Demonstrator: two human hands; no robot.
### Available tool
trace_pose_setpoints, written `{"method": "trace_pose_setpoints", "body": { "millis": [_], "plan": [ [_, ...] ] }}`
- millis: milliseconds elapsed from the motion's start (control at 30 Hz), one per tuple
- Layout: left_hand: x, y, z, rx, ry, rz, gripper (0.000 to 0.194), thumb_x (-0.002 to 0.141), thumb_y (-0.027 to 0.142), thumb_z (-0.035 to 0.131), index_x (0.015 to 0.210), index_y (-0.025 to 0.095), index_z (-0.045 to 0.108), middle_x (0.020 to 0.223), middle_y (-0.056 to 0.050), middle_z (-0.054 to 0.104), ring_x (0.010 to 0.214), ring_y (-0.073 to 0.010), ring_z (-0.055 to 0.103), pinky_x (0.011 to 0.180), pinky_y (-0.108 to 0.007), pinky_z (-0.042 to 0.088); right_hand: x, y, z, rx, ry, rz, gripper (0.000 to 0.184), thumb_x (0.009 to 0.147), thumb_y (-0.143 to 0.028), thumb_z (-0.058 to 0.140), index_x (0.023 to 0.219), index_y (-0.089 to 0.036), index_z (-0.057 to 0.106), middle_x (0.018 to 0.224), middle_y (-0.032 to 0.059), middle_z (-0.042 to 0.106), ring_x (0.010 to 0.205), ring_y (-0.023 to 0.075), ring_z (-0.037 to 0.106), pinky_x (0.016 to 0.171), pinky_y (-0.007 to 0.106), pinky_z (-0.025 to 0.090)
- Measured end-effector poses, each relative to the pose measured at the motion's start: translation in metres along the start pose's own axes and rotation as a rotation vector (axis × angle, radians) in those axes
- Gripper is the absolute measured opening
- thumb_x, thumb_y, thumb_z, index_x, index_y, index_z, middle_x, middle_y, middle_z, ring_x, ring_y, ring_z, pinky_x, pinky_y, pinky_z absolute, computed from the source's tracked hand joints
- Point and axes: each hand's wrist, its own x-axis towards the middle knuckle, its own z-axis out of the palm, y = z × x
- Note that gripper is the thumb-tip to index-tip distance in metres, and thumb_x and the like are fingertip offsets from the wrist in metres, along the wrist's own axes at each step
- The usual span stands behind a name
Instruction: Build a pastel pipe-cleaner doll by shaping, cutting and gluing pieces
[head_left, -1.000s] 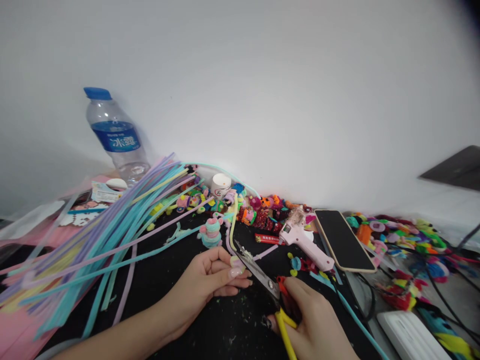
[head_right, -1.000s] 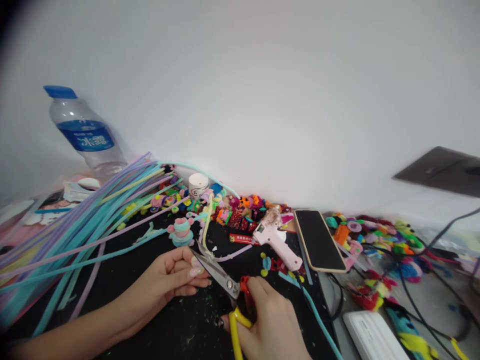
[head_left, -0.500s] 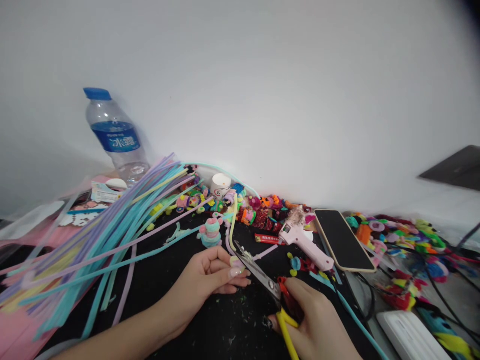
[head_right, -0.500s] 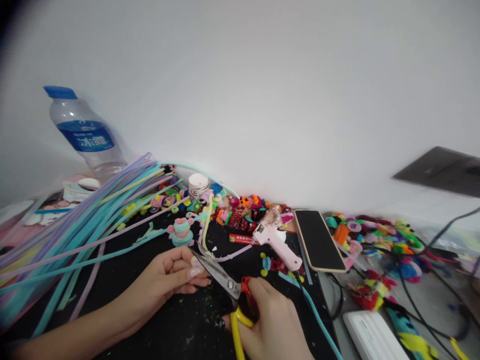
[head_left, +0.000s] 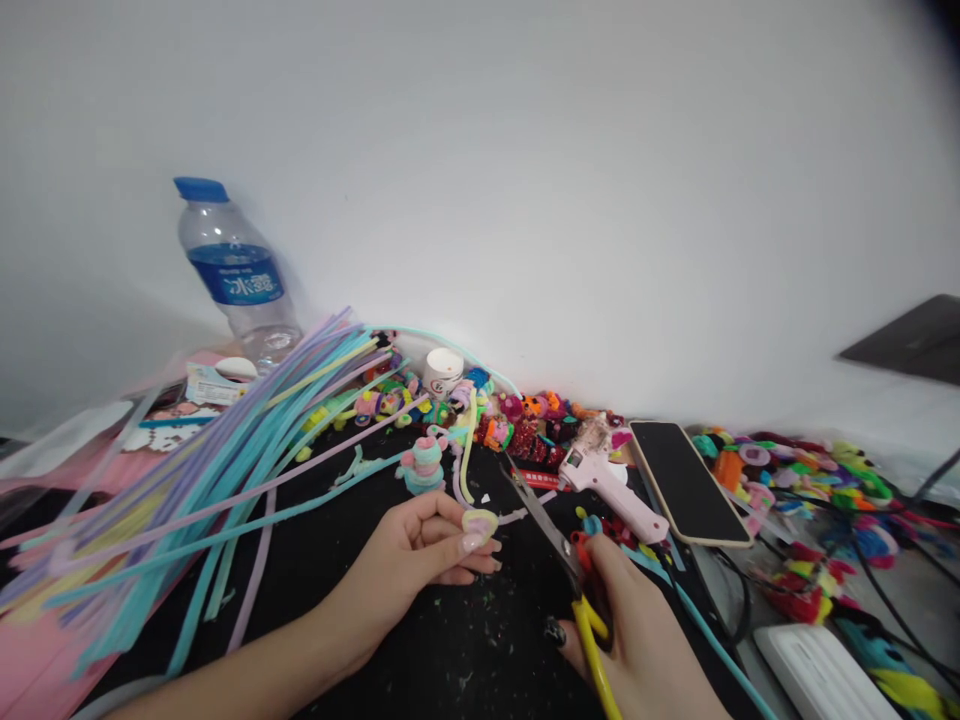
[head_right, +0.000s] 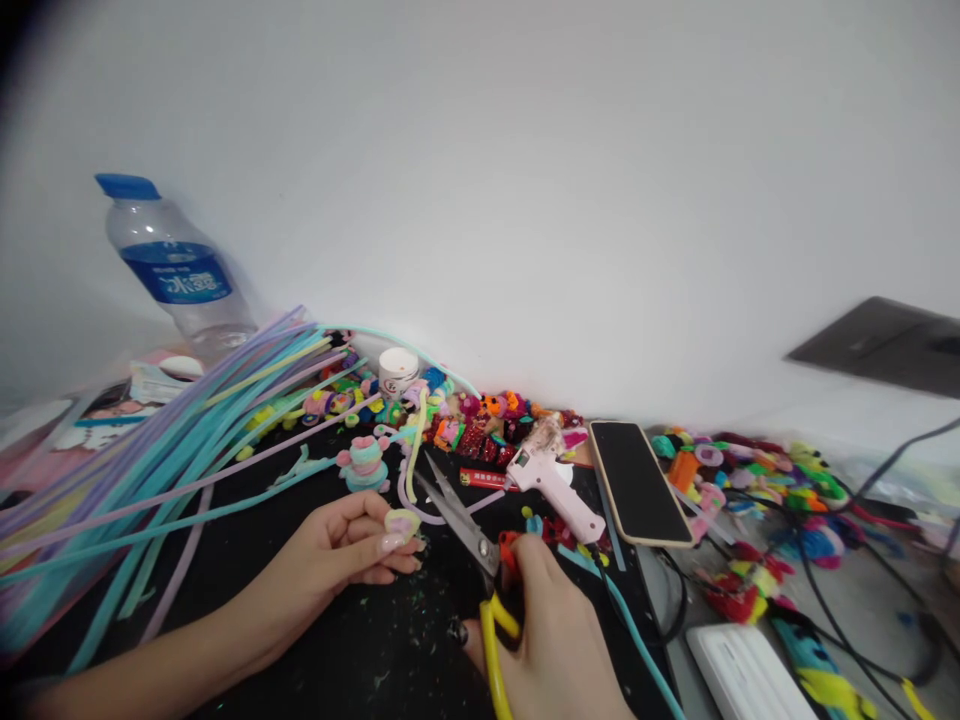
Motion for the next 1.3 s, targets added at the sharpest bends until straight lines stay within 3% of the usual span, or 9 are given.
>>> {"method": "trace_pose_setpoints", "body": {
  "millis": [100,333,567,1300],
  "plan": [
    [0.0000,0.0002,0.0002,0.011,0.005,0.011,0.018,0.072,0.031,0.067,0.078,0.017,0.057,0.082,-0.005,0.073,0.077,-0.0177,0.068,0.066,-0.023,0.047,0.0007,-0.0019,-0.0006,0.028,-0.009,-0.012,0.027,0.065,-0.022,0.056,0.088,-0.021,0.042,0.077,0.0018,0.056,0.059,0.0169,0.051,0.052,0.025,0.040],
    [0.0001,0.0011,0.0006,0.048,-0.008,0.046,0.015,0.072,0.028,0.066,0.078,0.016,0.060,0.076,-0.003,0.071,0.070,-0.0155,0.066,0.063,-0.021,0.047,0.0032,-0.0065,-0.0008,-0.010,-0.122,0.012,0.016,0.064,-0.020,0.055,0.076,-0.021,0.045,0.078,0.0025,0.056,0.063,0.0177,0.051,0.056,0.027,0.039],
    [0.0012,0.0031,0.0014,0.077,0.015,0.074,0.012,0.071,0.027,0.067,0.075,0.015,0.063,0.065,-0.001,0.067,0.062,-0.0130,0.060,0.059,-0.021,0.047,0.0020,-0.0064,-0.0011,0.007,-0.127,0.019,0.013,0.063,-0.021,0.057,0.071,-0.021,0.046,0.077,0.0017,0.058,0.062,0.0169,0.051,0.055,0.025,0.038],
    [0.0018,0.0018,-0.0004,0.135,0.048,0.100,0.011,0.069,0.025,0.068,0.070,0.015,0.065,0.060,0.001,0.063,0.060,-0.0122,0.057,0.059,-0.021,0.046,0.0026,-0.0038,0.0007,0.015,-0.154,0.005,0.013,0.065,-0.021,0.056,0.068,-0.021,0.043,0.072,0.0007,0.054,0.059,0.0148,0.045,0.053,0.024,0.033]
  ]
}}
